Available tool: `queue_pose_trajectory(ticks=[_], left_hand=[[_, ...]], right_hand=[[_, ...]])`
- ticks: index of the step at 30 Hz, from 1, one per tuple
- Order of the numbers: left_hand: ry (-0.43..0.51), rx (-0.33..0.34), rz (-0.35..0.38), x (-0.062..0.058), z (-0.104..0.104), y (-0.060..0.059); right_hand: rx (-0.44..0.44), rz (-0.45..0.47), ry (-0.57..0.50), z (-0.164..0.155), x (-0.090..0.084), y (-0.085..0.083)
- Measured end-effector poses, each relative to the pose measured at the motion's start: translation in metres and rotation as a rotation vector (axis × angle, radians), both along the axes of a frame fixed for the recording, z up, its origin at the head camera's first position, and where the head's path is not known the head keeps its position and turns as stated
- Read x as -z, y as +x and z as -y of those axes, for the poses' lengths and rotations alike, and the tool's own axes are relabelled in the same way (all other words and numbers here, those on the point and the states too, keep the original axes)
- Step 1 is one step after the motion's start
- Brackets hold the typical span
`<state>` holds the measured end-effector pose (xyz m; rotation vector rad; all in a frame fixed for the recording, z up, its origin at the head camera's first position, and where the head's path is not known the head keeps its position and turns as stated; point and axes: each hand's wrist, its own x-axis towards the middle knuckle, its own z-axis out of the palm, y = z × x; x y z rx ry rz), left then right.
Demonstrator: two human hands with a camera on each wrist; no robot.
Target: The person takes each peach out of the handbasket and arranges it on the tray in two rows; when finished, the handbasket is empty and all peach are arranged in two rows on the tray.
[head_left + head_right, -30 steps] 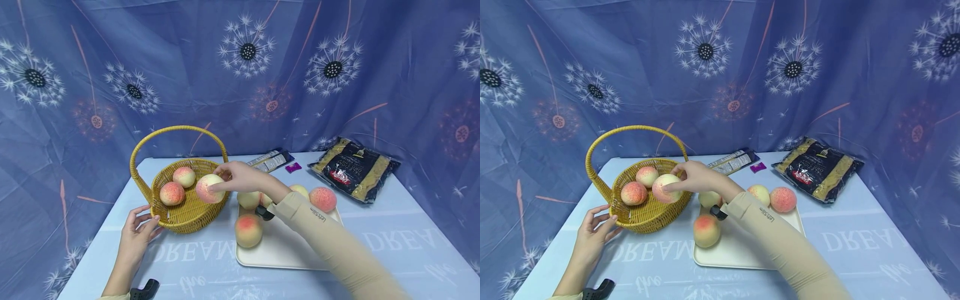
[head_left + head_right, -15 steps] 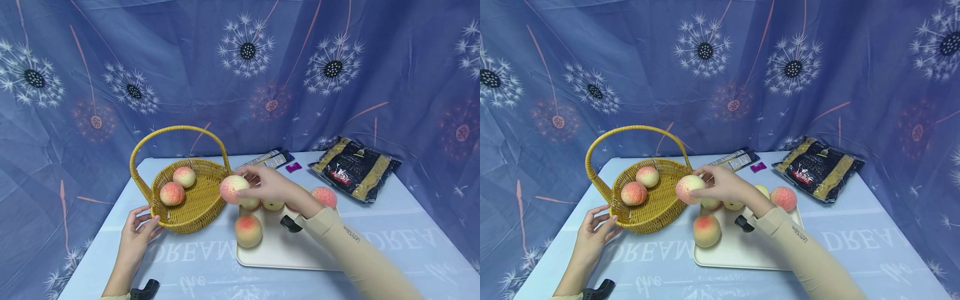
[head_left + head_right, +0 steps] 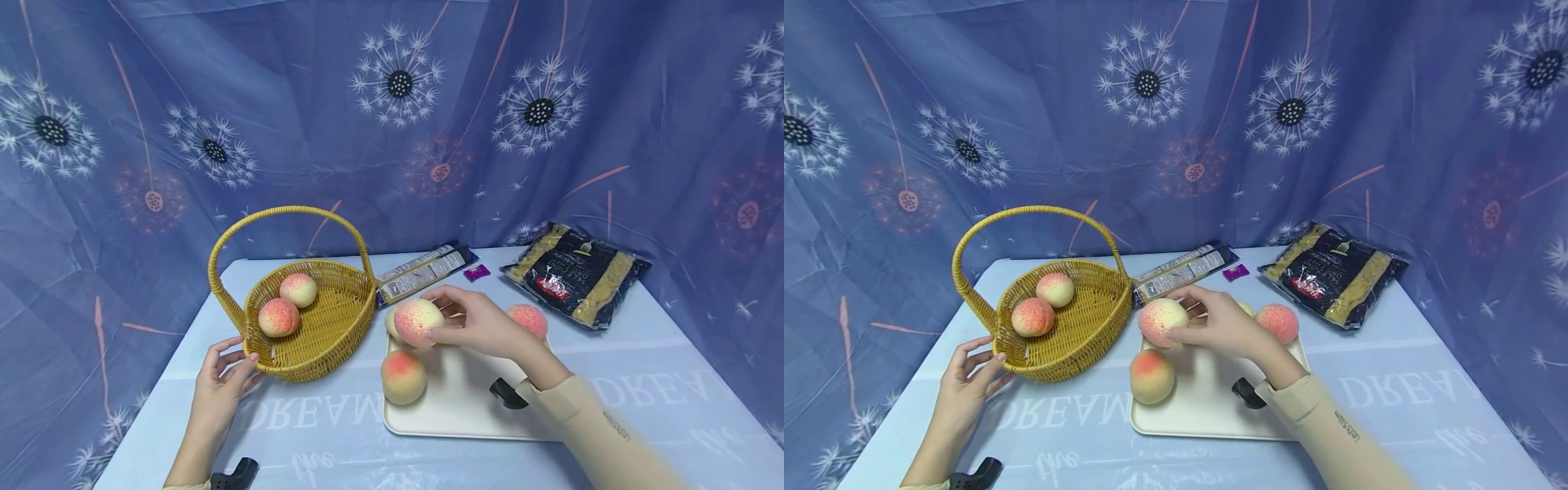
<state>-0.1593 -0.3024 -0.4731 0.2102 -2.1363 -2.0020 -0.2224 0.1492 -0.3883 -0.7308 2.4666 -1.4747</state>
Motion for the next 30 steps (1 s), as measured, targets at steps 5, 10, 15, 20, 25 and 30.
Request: queue_pose_trajectory(ticks=[5,10,15,20,25,30], left_hand=[[-0.016,-0.012,0.009,0.0,0.0,-0.001],[-0.019,-0.016,0.011,0.0,0.0,-0.001],[0.002,-0.005,-0.002,0.0,0.0,-0.001],[0.024,0.009,-0.009,0.0,0.0,-0.001],[0.024,0.014,-0.018,0.0,0.0,-0.001],[0.028,0.012,-0.024,0.0,0.0,0.0]], right_hand=[[0.021,0.008,0.006,-0.011,0.013,0.007],[0.037,0.005,0.015,-0.021,0.024,0.013],[0.049,-0.025,0.049,-0.03,0.035,0.018],[0.031,-0.021,0.046,-0.038,0.042,0.023],[0.031,-0.019,0.062,-0.043,0.049,0.025],[0.006,0.02,0.079,-0.045,0.058,0.024]])
